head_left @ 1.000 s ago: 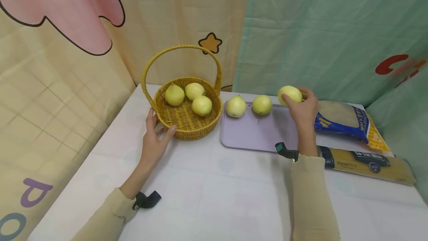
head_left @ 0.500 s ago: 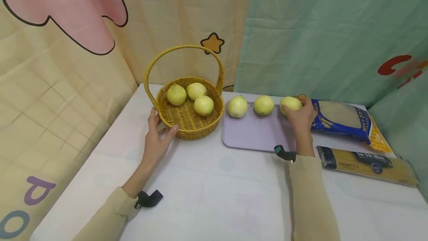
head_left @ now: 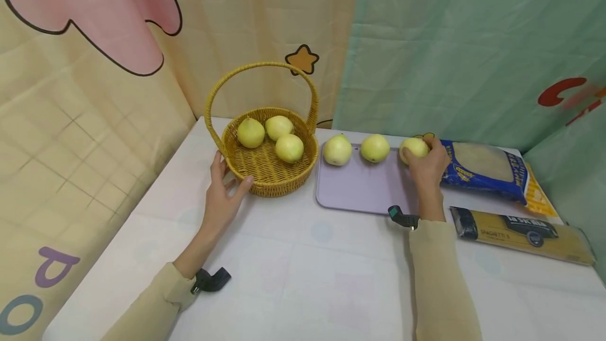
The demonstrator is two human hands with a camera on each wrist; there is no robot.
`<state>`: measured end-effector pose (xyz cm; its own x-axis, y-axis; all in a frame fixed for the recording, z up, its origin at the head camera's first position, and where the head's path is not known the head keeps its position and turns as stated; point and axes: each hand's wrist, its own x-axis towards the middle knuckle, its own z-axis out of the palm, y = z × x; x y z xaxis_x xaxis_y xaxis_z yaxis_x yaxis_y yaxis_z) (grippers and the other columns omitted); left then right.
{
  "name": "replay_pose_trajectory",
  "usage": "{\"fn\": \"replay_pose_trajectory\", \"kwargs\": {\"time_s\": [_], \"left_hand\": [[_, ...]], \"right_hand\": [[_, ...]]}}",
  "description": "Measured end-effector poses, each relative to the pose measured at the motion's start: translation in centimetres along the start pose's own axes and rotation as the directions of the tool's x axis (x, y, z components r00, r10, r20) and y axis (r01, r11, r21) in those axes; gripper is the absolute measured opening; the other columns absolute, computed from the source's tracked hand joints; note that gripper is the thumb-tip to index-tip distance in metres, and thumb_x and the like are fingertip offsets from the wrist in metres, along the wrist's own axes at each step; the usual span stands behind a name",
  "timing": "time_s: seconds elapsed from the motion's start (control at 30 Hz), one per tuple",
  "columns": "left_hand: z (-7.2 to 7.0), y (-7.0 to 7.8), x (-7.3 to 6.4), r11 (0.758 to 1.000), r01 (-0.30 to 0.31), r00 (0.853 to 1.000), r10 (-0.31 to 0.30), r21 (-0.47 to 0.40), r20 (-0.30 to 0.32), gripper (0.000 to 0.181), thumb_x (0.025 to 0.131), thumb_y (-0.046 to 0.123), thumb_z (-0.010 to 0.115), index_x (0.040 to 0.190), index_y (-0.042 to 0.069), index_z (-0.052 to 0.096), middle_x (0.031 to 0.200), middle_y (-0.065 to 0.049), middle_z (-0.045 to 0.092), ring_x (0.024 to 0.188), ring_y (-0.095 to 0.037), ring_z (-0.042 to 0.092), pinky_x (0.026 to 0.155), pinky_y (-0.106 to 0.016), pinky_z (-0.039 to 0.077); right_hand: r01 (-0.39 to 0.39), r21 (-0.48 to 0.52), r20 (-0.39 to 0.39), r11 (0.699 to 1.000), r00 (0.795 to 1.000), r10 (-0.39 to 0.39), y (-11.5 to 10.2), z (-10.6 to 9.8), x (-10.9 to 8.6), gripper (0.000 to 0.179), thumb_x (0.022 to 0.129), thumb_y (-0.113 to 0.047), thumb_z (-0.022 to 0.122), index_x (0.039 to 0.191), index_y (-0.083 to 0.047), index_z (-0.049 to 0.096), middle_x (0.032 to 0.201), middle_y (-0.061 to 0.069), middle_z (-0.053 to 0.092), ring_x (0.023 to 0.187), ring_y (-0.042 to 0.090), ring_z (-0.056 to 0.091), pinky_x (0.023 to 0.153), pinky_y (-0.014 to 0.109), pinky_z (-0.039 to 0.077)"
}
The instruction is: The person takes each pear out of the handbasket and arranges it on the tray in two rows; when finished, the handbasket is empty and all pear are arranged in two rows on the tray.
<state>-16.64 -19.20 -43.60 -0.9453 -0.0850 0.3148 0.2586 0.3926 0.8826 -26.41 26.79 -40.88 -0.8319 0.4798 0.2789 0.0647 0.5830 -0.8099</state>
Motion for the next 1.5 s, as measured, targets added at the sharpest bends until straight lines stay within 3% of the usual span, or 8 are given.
{"fn": "replay_pose_trajectory", "kwargs": {"time_s": [0.23, 0.53, 0.8, 1.23, 1.33, 1.5], "left_hand": [[-0.1, 0.1, 0.1, 1.000, -0.008, 1.000, 0.008, -0.010, -0.004, 0.095, 0.105, 0.027, 0.067, 0.171, 0.021, -0.002, 0.172, -0.020, 0.025, 0.158, -0.036, 0.029, 0.120, -0.060, 0.042], [-0.1, 0.3, 0.0, 1.000, -0.012, 1.000, 0.012, -0.017, -0.007, 0.098, 0.104, 0.024, 0.069, 0.171, 0.020, -0.002, 0.172, -0.020, 0.026, 0.157, -0.036, 0.031, 0.119, -0.061, 0.043], [0.1, 0.1, 0.3, 1.000, -0.019, 1.000, 0.019, -0.007, -0.008, 0.099, 0.103, 0.021, 0.070, 0.171, 0.018, -0.003, 0.170, -0.023, 0.029, 0.156, -0.038, 0.033, 0.118, -0.062, 0.044], [0.1, 0.0, 0.1, 1.000, -0.005, 1.000, 0.005, 0.002, -0.004, 0.096, 0.105, 0.026, 0.067, 0.171, 0.021, -0.002, 0.171, -0.021, 0.027, 0.157, -0.035, 0.031, 0.120, -0.060, 0.042], [0.1, -0.1, 0.1, 1.000, -0.002, 1.000, 0.002, 0.008, -0.006, 0.096, 0.105, 0.026, 0.067, 0.171, 0.021, -0.002, 0.171, -0.020, 0.027, 0.157, -0.035, 0.031, 0.120, -0.060, 0.042], [0.1, -0.1, 0.1, 1.000, 0.002, 1.000, -0.002, 0.009, -0.009, 0.095, 0.105, 0.027, 0.067, 0.171, 0.021, -0.001, 0.171, -0.020, 0.028, 0.157, -0.035, 0.032, 0.120, -0.059, 0.042]], "right_hand": [[0.014, -0.012, -0.015, 1.000, 1.000, -0.014, -0.4, 0.0, 0.4, 0.058, 0.090, -0.022, 0.080, 0.141, 0.001, 0.062, 0.143, 0.023, 0.062, 0.134, 0.045, 0.050, 0.117, 0.059, 0.037], [0.016, -0.015, 0.007, 1.000, 1.000, -0.016, -0.7, -0.1, 0.5, 0.056, 0.091, -0.025, 0.080, 0.139, -0.002, 0.063, 0.144, 0.021, 0.062, 0.134, 0.043, 0.052, 0.112, 0.061, 0.045], [0.034, 0.002, -0.019, 0.999, 0.999, -0.034, -1.5, -0.5, 0.4, 0.058, 0.095, -0.029, 0.077, 0.143, 0.000, 0.062, 0.147, 0.022, 0.060, 0.140, 0.041, 0.049, 0.122, 0.057, 0.034], [0.081, 0.013, -0.061, 0.997, 0.995, -0.080, -4.0, -1.2, 0.0, 0.055, 0.096, -0.031, 0.076, 0.143, -0.004, 0.064, 0.148, 0.018, 0.061, 0.143, 0.038, 0.049, 0.127, 0.051, 0.029], [0.112, 0.040, -0.074, 0.993, 0.991, -0.108, -4.6, -0.9, -0.2, 0.053, 0.095, -0.029, 0.077, 0.140, -0.003, 0.066, 0.147, 0.018, 0.062, 0.143, 0.038, 0.049, 0.127, 0.051, 0.028], [0.198, 0.063, -0.083, 0.978, 0.978, -0.192, -5.8, -0.7, -0.6, 0.049, 0.094, -0.025, 0.079, 0.136, -0.001, 0.069, 0.142, 0.020, 0.065, 0.142, 0.037, 0.052, 0.125, 0.050, 0.035]]}}
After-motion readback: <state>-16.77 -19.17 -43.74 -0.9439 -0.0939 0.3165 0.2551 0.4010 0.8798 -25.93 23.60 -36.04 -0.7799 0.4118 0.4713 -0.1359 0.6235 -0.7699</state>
